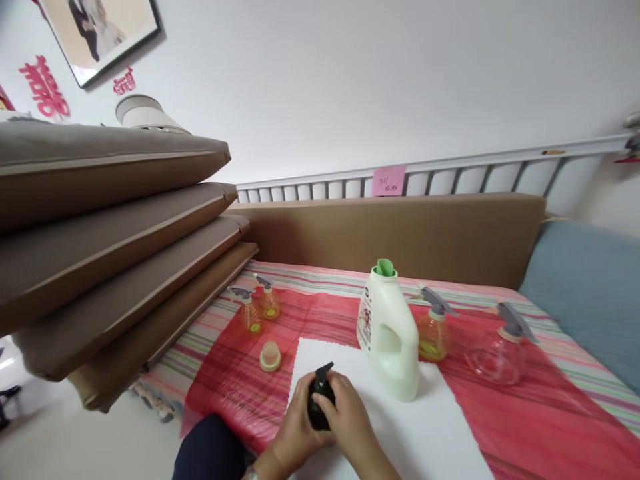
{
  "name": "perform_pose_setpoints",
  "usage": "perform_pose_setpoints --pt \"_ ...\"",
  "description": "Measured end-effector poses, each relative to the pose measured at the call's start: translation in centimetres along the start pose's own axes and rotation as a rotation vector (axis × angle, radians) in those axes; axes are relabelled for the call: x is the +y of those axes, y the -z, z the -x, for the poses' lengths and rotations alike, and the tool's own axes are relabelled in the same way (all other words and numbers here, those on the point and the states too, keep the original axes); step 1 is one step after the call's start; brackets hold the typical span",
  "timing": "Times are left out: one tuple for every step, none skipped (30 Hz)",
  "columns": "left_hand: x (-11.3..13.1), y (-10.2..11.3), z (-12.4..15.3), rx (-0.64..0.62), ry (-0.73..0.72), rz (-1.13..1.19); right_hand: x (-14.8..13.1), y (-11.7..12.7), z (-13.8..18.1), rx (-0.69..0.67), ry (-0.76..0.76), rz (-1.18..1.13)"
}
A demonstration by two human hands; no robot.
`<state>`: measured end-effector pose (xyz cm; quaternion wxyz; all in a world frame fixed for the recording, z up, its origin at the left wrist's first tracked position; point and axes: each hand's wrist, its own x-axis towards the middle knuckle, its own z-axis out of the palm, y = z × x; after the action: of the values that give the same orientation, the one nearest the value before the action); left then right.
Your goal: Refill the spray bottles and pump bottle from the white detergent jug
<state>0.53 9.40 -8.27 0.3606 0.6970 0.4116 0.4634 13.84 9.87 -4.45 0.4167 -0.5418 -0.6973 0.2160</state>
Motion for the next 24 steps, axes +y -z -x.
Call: perform_pose_setpoints --pt "0.0 0.0 0.0 0.0 -0.007 -0.002 0.0 -0.1 0.0 -0.002 0.006 0.02" --pt "0.0 -0.1 0.0 0.004 -0.013 -0.005 -0.2 -0.2 0.1 0.007 0.006 0.049" --pt "0.0 -0.1 0.0 0.008 -0.019 -0.009 -0.3 -0.2 0.2 0.026 0.004 0.08" --pt "0.1 -0.1 0.1 0.016 -0.024 -0.013 -0.6 -0.3 0.4 0.051 0.001 0.105" --pt "0.1 -0.2 0.1 0.025 -0.028 -0.017 -0.8 -0.4 0.6 0.079 -0.002 0.122" --pt "0.1 -0.3 0.3 0.036 -0.03 -0.023 -1.0 -0.5 0.8 0.105 -0.004 0.131" --pt "0.1 -0.4 0.4 0.049 -0.028 -0.03 -1.2 -0.6 0.9 0.125 -0.004 0.135" --pt "0.0 -0.5 0.5 0.064 -0.024 -0.039 -1.4 -0.7 1.1 0.14 -0.004 0.134" --pt "-0.1 -0.5 0.7 0.08 -0.02 -0.05 -1.5 -0.7 1.2 0.149 -0.005 0.13" --pt "-0.2 -0.6 0.7 0.096 -0.016 -0.061 -1.6 -0.8 1.3 0.153 -0.008 0.123" --pt "-0.3 -0.7 0.8 0.11 -0.014 -0.072 -1.7 -0.8 1.3 0.153 -0.013 0.11" --pt "-0.5 -0.7 0.8 0.122 -0.016 -0.081 -1.8 -0.8 1.2 0.152 -0.023 0.087" --pt "-0.6 -0.7 0.8 0.128 -0.018 -0.086 -2.0 -0.7 1.2 0.151 -0.034 0.058" --pt "-0.8 -0.7 0.7 0.128 -0.018 -0.085 -2.2 -0.7 1.1 0.151 -0.047 0.027" --pt "-0.9 -0.7 0.7 0.123 -0.014 -0.078 -2.5 -0.7 1.2 0.152 -0.058 0.001" --pt "-1.1 -0.7 0.7 0.115 -0.006 -0.067 -2.9 -0.7 1.3 0.155 -0.069 -0.018" --pt "-1.2 -0.7 0.7 0.108 0.006 -0.053 -3.2 -0.6 1.4 0.162 -0.078 -0.023" --pt "-1.3 -0.8 0.7 0.101 0.019 -0.042 -3.5 -0.5 1.5 0.171 -0.085 -0.019" --pt "-1.5 -0.9 0.7 0.112 0.032 -0.038 -3.8 -0.3 1.6 0.182 -0.096 -0.012" --pt "-1.8 -0.9 0.8 0.111 0.039 -0.036 -3.9 0.1 1.5 0.204 -0.108 -0.003" --pt "-2.0 -0.9 0.8 0.113 0.044 -0.021 -3.9 0.8 1.4 0.237 -0.129 0.006" --pt "-2.3 -0.7 1.0 0.135 0.054 -0.003 -3.6 1.8 1.2 0.277 -0.152 0.013" --pt "-2.6 -0.2 1.1 0.155 0.07 0.001 -3.2 3.1 0.9 0.321 -0.173 0.016" --pt "-2.8 0.5 1.4 0.171 0.088 -0.022 -2.7 4.8 0.7 0.365 -0.192 0.016"
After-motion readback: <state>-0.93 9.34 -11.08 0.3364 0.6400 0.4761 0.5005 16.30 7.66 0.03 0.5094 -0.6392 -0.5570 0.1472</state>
